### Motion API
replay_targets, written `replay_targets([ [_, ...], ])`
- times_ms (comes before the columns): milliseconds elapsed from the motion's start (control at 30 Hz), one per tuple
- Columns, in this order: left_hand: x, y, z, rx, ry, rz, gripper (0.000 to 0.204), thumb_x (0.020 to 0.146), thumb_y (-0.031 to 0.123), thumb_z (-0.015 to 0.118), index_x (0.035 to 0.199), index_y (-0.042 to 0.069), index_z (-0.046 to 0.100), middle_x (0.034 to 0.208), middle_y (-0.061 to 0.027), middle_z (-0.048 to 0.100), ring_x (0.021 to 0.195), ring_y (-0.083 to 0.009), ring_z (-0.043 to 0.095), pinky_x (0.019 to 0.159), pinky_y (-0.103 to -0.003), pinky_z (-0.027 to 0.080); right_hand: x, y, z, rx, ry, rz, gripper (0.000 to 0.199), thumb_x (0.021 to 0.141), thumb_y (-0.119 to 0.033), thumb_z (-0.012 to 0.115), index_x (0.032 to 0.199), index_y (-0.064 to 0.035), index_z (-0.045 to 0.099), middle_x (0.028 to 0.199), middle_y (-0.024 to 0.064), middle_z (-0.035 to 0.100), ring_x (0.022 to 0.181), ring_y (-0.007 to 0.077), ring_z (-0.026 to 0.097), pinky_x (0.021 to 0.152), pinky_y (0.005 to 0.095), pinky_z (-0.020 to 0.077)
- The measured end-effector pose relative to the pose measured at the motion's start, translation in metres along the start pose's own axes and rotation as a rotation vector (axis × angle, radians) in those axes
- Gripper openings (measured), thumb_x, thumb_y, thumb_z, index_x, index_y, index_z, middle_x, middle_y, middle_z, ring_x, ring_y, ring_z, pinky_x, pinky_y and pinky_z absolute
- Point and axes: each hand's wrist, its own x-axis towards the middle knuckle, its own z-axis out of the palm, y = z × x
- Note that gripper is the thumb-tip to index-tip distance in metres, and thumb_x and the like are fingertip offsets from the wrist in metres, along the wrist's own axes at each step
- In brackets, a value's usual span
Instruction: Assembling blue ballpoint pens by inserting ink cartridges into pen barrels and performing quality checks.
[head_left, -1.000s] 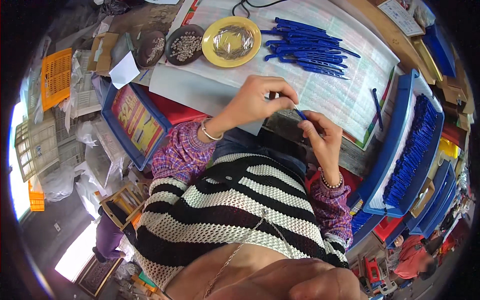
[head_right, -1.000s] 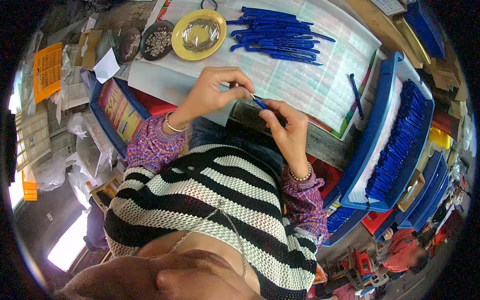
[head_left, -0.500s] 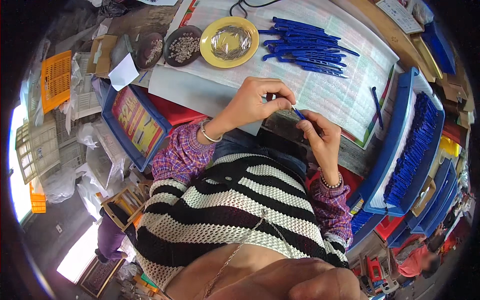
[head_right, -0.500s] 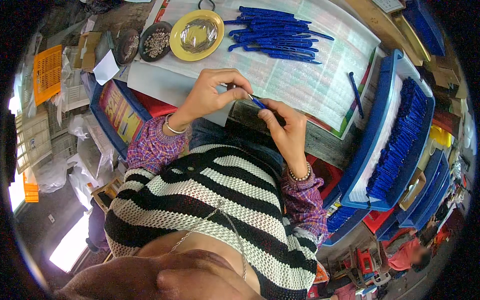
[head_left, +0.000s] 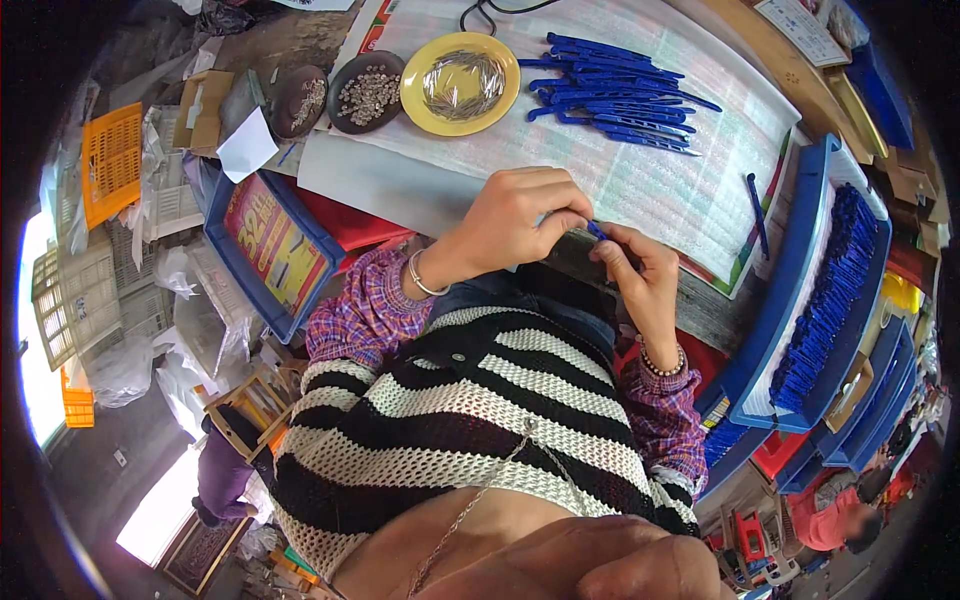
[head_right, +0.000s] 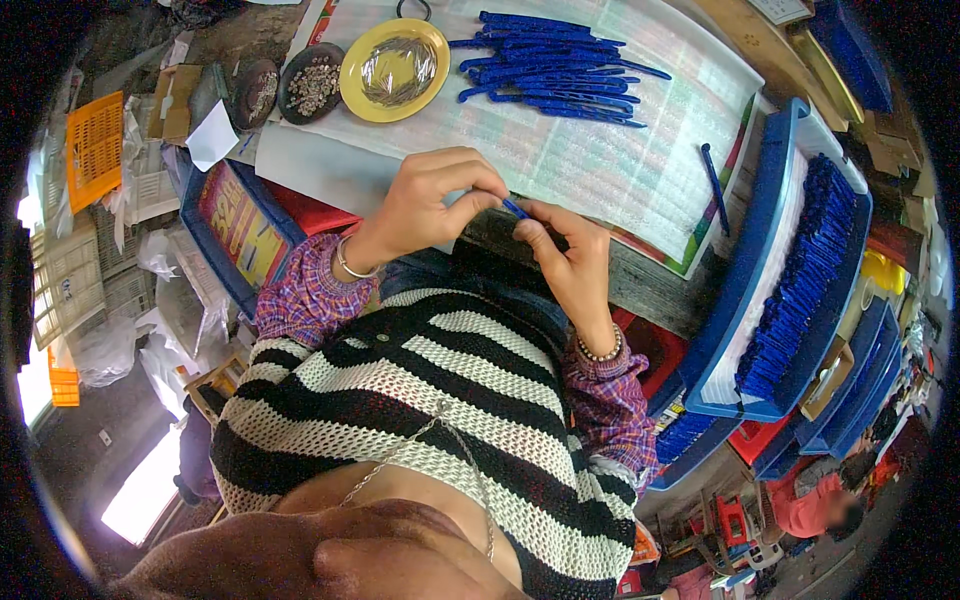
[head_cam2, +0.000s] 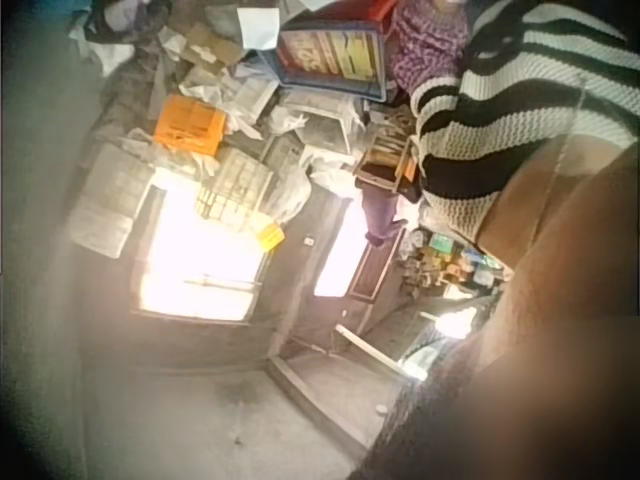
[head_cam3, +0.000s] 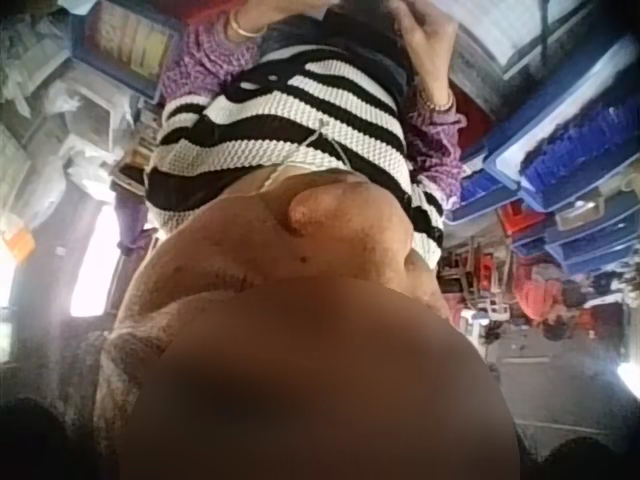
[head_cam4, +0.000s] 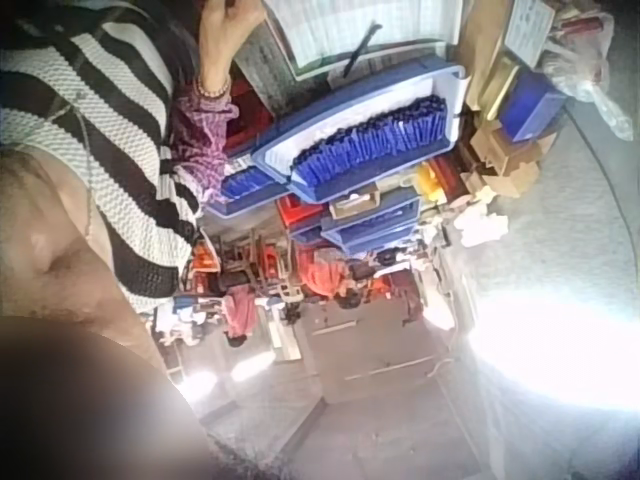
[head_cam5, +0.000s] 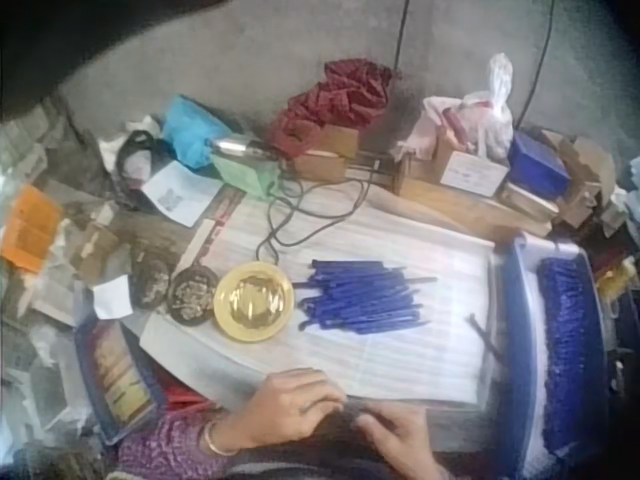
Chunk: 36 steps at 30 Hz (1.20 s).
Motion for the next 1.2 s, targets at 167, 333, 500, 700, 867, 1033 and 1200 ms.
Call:
replay_targets([
  [167,0.003,0.001,-0.004,-0.189,-0.001,-0.159,0.014,0.079,0.003,0.068,0.093,0.002,0.067,0.077,-0.0056,0.065,0.071,-0.0135,0.062,0.065,-0.027,0.048,0.003,-0.002,-0.001,0.065,-0.006,0.075,0.021,0.09,-0.007,0.061,0.107,0.0042,0.066,0.076,0.0025,0.066,0.059,0.0039,0.048,0.052,0.019,0.0399],
  [333,-0.005,-0.013,-0.014,-0.362,-0.013,-0.312,0.02,0.088,0.012,0.064,0.106,0.003,0.066,0.083,-0.0041,0.065,0.077,-0.0087,0.061,0.072,-0.026,0.05,0.005,-0.005,0.004,0.078,-0.057,0.076,0.021,0.09,-0.006,0.06,0.107,0.0045,0.066,0.076,0.0029,0.065,0.059,0.0042,0.048,0.053,0.0188,0.0393],
  [500,-0.009,-0.021,0.0,-0.424,-0.123,-0.23,0.02,0.089,0.015,0.061,0.105,0.003,0.066,0.087,-0.0083,0.069,0.075,-0.0108,0.062,0.07,-0.027,0.049,0.001,-0.021,0.007,0.063,-0.015,0.154,0.022,0.089,-0.006,0.057,0.107,0.0055,0.064,0.077,0.0038,0.064,0.059,0.0047,0.048,0.053,0.0185,0.036],
  [700,-0.015,-0.019,-0.023,-0.397,-0.108,-0.17,0.021,0.085,0.016,0.065,0.103,0.005,0.067,0.08,-0.0074,0.068,0.063,-0.0126,0.06,0.059,-0.028,0.046,0.001,-0.019,0.014,0.204,-0.04,0.196,0.025,0.089,-0.007,0.061,0.11,0.0066,0.063,0.079,0.006,0.065,0.06,0.0052,0.05,0.055,0.0177,0.0388],
  [867,-0.039,-0.059,-0.114,0.092,0.299,-0.216,0.021,0.08,0.015,0.065,0.098,0.005,0.068,0.088,-0.0117,0.068,0.074,-0.022,0.065,0.067,-0.033,0.051,0.006,-0.027,0.024,0.141,-0.088,0.169,0.025,0.089,-0.009,0.062,0.109,0.0055,0.064,0.079,0.006,0.065,0.059,0.0051,0.05,0.055,0.0174,0.0382],
  [1033,-0.088,-0.132,-0.231,0.724,0.629,-0.526,0.026,0.074,0.01,0.069,0.1,0.008,0.069,0.089,-0.0119,0.068,0.08,-0.0266,0.065,0.071,-0.034,0.051,0.013,-0.032,0.034,0.135,-0.122,0.218,0.024,0.089,-0.009,0.062,0.107,0.0056,0.064,0.079,0.0052,0.065,0.06,0.0051,0.05,0.055,0.0173,0.038],
  [1200,-0.103,-0.167,-0.232,0.878,0.51,-0.534,0.026,0.073,0.014,0.069,0.099,0.01,0.07,0.087,-0.0122,0.064,0.081,-0.0298,0.063,0.074,-0.04,0.05,0.017,-0.034,0.04,0.115,-0.157,0.211,0.024,0.089,-0.01,0.062,0.107,0.006,0.065,0.079,0.0046,0.065,0.061,0.0053,0.05,0.056,0.0179,0.0389],
])
